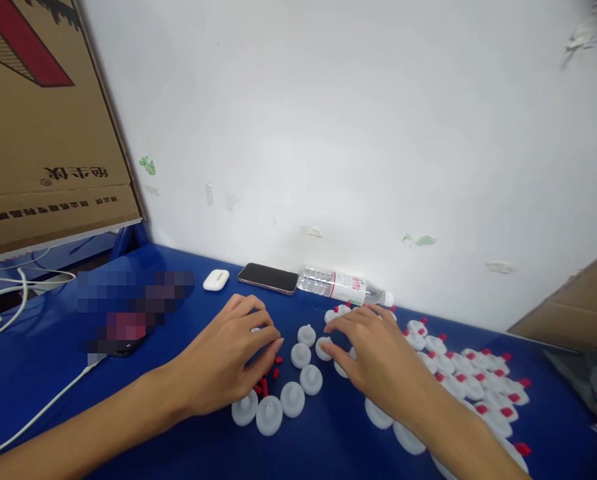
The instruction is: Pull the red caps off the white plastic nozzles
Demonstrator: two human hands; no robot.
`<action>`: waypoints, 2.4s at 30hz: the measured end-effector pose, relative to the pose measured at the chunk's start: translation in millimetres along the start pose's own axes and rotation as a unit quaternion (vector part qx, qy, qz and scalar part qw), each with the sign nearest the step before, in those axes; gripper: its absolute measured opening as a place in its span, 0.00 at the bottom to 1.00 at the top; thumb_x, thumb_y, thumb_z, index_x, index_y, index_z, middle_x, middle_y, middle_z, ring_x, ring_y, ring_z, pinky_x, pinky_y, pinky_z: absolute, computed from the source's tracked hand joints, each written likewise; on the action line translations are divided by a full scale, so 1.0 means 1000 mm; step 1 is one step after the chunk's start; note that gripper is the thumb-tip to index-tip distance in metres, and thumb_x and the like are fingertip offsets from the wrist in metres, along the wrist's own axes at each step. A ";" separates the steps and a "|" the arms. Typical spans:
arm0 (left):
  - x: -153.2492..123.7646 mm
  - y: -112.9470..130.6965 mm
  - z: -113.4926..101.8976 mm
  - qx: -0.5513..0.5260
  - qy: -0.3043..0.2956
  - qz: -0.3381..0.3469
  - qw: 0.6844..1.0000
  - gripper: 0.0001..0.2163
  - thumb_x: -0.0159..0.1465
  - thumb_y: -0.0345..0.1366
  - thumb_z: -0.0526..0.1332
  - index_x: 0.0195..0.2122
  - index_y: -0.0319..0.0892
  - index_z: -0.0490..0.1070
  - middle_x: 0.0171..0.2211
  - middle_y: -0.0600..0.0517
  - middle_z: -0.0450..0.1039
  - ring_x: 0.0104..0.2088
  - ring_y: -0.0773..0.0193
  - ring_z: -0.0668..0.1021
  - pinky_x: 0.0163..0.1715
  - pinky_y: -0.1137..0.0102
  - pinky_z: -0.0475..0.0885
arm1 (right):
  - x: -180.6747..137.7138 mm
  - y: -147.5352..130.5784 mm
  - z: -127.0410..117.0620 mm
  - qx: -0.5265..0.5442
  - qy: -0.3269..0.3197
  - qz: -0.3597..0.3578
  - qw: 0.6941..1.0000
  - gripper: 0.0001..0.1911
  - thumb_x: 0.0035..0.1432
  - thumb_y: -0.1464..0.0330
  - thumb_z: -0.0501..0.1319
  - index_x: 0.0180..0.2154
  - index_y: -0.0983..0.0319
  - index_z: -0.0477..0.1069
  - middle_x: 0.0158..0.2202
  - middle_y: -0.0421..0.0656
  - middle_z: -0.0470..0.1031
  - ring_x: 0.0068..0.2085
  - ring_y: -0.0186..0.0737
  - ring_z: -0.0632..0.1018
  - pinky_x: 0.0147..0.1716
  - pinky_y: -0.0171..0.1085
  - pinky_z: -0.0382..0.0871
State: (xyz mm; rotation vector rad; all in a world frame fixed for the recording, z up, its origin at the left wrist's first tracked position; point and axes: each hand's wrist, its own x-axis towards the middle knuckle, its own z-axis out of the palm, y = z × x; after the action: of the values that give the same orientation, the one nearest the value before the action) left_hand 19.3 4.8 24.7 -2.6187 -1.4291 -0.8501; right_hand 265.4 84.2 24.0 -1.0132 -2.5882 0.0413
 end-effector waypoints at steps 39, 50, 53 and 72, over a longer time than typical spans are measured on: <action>-0.001 0.005 -0.006 -0.001 0.055 0.013 0.998 0.11 0.72 0.30 0.55 0.53 0.43 0.71 0.41 0.49 0.76 0.44 0.54 0.71 0.47 0.57 0.65 | 0.003 0.012 -0.015 0.045 0.070 -0.027 0.996 0.11 0.74 0.60 0.57 0.50 0.56 0.74 0.49 0.44 0.79 0.50 0.48 0.79 0.56 0.54 0.69; -0.005 0.010 -0.003 -0.040 0.028 0.090 0.995 0.04 0.73 0.28 0.53 0.42 0.43 0.65 0.37 0.51 0.71 0.39 0.57 0.69 0.42 0.60 0.63 | -0.009 -0.048 -0.031 0.138 0.052 -0.192 0.970 0.12 0.65 0.80 0.56 0.37 0.57 0.60 0.36 0.37 0.74 0.36 0.35 0.75 0.37 0.34 0.66; -0.006 0.010 -0.004 -0.044 0.018 0.105 0.993 0.05 0.74 0.32 0.53 0.40 0.43 0.65 0.37 0.49 0.69 0.39 0.56 0.68 0.41 0.59 0.62 | -0.008 -0.049 -0.033 0.122 0.059 -0.216 0.967 0.13 0.64 0.82 0.53 0.35 0.58 0.59 0.34 0.37 0.73 0.36 0.35 0.74 0.37 0.34 0.65; -0.006 0.017 -0.010 -0.080 0.005 0.064 0.995 0.13 0.70 0.25 0.51 0.28 0.42 0.59 0.25 0.55 0.61 0.30 0.62 0.63 0.34 0.62 0.60 | -0.003 -0.018 -0.035 0.042 -0.003 -0.160 0.986 0.14 0.68 0.82 0.55 0.44 0.56 0.68 0.38 0.37 0.77 0.37 0.39 0.77 0.37 0.37 0.63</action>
State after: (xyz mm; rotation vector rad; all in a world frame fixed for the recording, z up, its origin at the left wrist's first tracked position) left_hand 26.2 -12.3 34.1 -2.7806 -1.2220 -1.0010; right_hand 267.3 65.0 59.1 -0.5592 -2.6968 0.0721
